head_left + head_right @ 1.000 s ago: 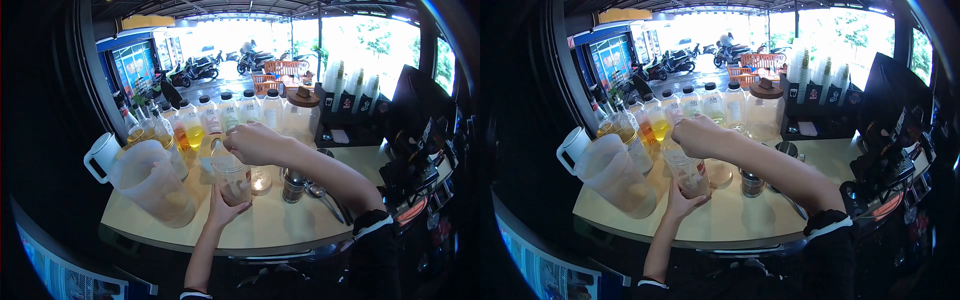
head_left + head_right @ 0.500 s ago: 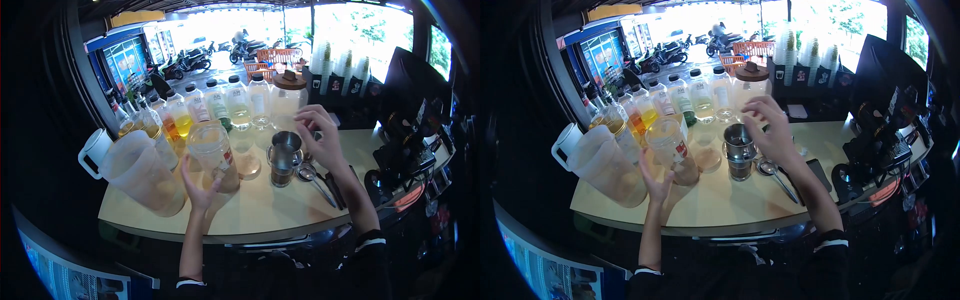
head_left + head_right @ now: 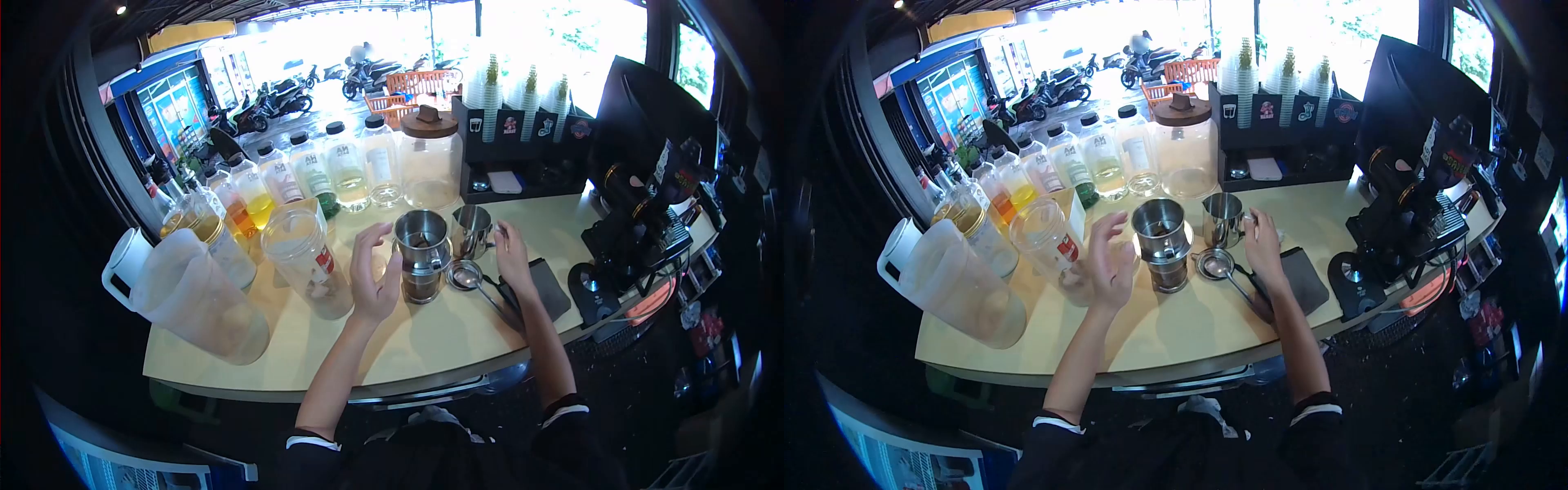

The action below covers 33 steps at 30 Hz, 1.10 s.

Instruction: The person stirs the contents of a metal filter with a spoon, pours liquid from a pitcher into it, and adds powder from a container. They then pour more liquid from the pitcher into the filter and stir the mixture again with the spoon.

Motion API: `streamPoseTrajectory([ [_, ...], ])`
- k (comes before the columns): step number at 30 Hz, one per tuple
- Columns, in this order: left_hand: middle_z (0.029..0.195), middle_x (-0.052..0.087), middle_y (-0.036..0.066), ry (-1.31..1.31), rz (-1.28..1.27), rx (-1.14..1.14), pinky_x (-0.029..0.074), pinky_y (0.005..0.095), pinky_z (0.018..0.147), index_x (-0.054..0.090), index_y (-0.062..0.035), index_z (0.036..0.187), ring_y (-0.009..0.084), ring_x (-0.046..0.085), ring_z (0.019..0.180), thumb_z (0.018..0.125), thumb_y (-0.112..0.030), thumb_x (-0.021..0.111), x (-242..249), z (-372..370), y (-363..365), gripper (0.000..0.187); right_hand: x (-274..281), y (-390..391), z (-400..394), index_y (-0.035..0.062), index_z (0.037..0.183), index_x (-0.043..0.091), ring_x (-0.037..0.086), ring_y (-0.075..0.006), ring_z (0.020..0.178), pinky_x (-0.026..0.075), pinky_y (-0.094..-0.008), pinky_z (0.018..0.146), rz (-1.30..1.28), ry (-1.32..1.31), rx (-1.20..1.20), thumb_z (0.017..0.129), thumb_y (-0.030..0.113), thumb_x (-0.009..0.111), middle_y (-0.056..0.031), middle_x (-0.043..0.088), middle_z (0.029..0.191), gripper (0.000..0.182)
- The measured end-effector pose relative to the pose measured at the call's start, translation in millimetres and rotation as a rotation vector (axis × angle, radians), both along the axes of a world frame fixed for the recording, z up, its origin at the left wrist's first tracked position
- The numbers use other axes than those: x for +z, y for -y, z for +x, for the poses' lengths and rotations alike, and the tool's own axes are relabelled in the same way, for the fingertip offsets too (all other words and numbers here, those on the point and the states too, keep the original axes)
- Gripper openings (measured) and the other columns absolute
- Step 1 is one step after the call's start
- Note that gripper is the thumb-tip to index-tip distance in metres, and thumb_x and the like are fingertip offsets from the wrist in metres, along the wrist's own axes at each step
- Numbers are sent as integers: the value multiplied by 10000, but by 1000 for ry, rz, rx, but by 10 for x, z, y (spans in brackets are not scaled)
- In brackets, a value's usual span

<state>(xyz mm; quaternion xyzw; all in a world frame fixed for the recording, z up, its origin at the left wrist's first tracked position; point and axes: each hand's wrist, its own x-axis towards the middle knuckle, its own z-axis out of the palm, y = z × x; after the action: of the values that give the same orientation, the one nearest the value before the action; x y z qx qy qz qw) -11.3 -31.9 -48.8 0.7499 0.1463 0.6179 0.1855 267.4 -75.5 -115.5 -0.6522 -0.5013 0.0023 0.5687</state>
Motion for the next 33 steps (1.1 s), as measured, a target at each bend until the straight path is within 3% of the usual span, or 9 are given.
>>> streamPoseTrajectory([
  [3, 1320, 477, 172, 33, -209, -127, 381, 399, 998, 427, 19, 1319, 273, 466, 1232, 869, -221, 574, -70, 158, -154, 531, 68, 92, -118, -18, 1126, 548, 599, -312, 955, 458, -376, 848, -105, -67, -22, 947, 177, 531, -196, 601, 1030, 266],
  [4, 1324, 474, 168, 65, -215, -186, 370, 404, 1012, 409, 17, 1335, 274, 461, 1241, 871, -290, 573, -130, 176, -189, 580, 94, 123, -173, -18, 1016, 550, 601, -295, 785, 474, -364, 734, -66, -53, -22, 948, 171, 539, -168, 612, 864, 201],
  [6, 1330, 465, 163, 104, -290, -254, 332, 416, 1054, 378, 18, 1361, 269, 442, 1261, 831, -529, 582, -203, 214, -173, 789, 27, 143, -179, -20, 979, 544, 590, -288, 746, 471, -349, 708, -87, -83, -1, 946, 165, 546, -159, 607, 818, 188],
  [10, 1287, 482, 167, 67, -358, -246, 302, 414, 1074, 397, 25, 1337, 269, 441, 1247, 730, -655, 636, -384, 227, -180, 942, -37, 160, -194, -11, 888, 530, 540, -167, 669, 448, -298, 641, -57, -174, 122, 953, 147, 554, -89, 588, 726, 173],
  [14, 1251, 502, 155, 39, -399, -249, 318, 403, 1052, 423, 20, 1314, 264, 455, 1223, 723, -660, 641, -431, 205, -181, 927, -155, 149, -160, 19, 889, 532, 500, -71, 701, 418, -241, 647, 29, -429, 299, 976, 160, 531, -10, 550, 734, 165],
  [18, 1201, 528, 148, 2, -345, -141, 350, 395, 1007, 468, 14, 1273, 264, 485, 1168, 704, -673, 650, -477, 214, -204, 911, -90, 157, -184, 58, 875, 503, 446, -51, 707, 361, -209, 670, 77, -606, 293, 992, 178, 500, 21, 512, 750, 167],
  [21, 1179, 541, 151, 1, -341, -116, 370, 400, 986, 487, 11, 1253, 271, 498, 1147, 692, -677, 649, -511, 230, -205, 903, -65, 182, -176, 77, 845, 495, 458, -57, 735, 379, -231, 723, 137, -674, 266, 999, 193, 476, 35, 468, 745, 194],
  [27, 1194, 522, 135, 13, -372, -142, 362, 391, 999, 453, 10, 1274, 255, 492, 1156, 676, -567, 728, -526, 213, -139, 875, 77, 307, -176, 91, 790, 447, 417, -59, 693, 343, -215, 677, 297, -751, 291, 989, 172, 477, 40, 437, 716, 217],
  [33, 1194, 515, 120, 25, -384, -144, 347, 391, 1034, 445, 1, 1282, 249, 481, 1177, 639, -458, 804, -521, 210, -157, 868, 273, 305, -175, 92, 809, 466, 487, -60, 636, 374, -211, 602, 338, -743, 340, 949, 127, 531, 19, 517, 709, 159],
])
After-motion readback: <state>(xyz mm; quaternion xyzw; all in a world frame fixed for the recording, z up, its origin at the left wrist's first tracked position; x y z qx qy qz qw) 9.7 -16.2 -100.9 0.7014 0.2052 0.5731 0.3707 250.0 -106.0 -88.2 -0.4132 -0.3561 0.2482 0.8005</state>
